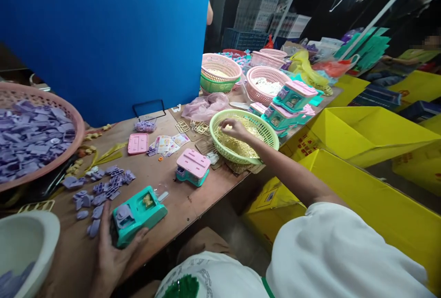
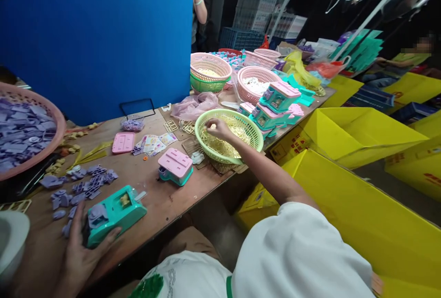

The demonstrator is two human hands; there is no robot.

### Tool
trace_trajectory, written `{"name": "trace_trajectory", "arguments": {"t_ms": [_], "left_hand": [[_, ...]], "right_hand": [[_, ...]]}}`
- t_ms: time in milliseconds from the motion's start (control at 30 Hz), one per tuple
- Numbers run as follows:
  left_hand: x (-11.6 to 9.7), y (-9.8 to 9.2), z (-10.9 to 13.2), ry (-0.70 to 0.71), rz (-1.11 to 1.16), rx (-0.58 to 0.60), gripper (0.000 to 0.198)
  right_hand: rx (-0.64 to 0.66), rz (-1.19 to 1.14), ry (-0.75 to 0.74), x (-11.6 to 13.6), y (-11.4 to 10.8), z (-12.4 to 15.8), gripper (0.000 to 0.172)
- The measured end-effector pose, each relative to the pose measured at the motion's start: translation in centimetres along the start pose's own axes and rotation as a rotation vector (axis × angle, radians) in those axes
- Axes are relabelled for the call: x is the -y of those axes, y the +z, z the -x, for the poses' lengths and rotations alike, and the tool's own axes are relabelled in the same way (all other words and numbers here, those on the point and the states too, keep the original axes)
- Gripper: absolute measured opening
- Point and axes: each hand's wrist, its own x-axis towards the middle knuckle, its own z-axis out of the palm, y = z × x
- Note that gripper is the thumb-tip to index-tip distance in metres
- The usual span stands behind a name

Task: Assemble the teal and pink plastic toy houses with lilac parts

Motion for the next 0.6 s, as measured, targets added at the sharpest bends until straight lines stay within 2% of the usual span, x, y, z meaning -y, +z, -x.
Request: {"name": "trace_trajectory", "arguments": {"t_ms": [133,200,233,267,300,400,433,500,600], "left_hand": [[-0.5,0.1,0.3,-0.034,0.122,-0.017,0.124],[-0.4,0.2,0.4,-0.021,0.186,0.021,0.124],[-0.3,0.2,0.5,-0.024,0.227,0.020,0.124],[0.0,0.3,0.6,-0.039,0.263,0.008,0.119],[0.2,0.3,0.6,-0.054,0.297,-0.005,0.112],[0.6,0.3,0.9,-0.074,0.365,0.023,0.097],[0.6,0.2,1.0,-0.067,0.371,0.043,0.095],[0.4,-0.1,1.3,-0.038,0.366,0.070,0.094],[0.0,-0.4,1.5,0.009,0.362,0.115,0.091]], "right_hand": [[-0.238,-0.517,0.027,1.3,-1.4,0.7,0.009],[-0.325,-0.705,0.020,3.5,-1.1,1.7,0.017],[-0.323,-0.766,0.017,5.1,-0.7,2.7,0.020],[-0.276,-0.822,0.017,6.9,0.1,3.9,0.021],[-0.174,-0.860,0.022,8.9,1.0,5.5,0.020],[0.231,-0.890,0.071,14.8,4.8,10.9,0.020],[0.326,-0.896,0.098,16.4,6.2,12.4,0.022],[0.362,-0.933,0.139,18.7,8.7,14.6,0.027],[0.245,-0.988,0.078,20.6,11.1,15.8,0.022]]}}
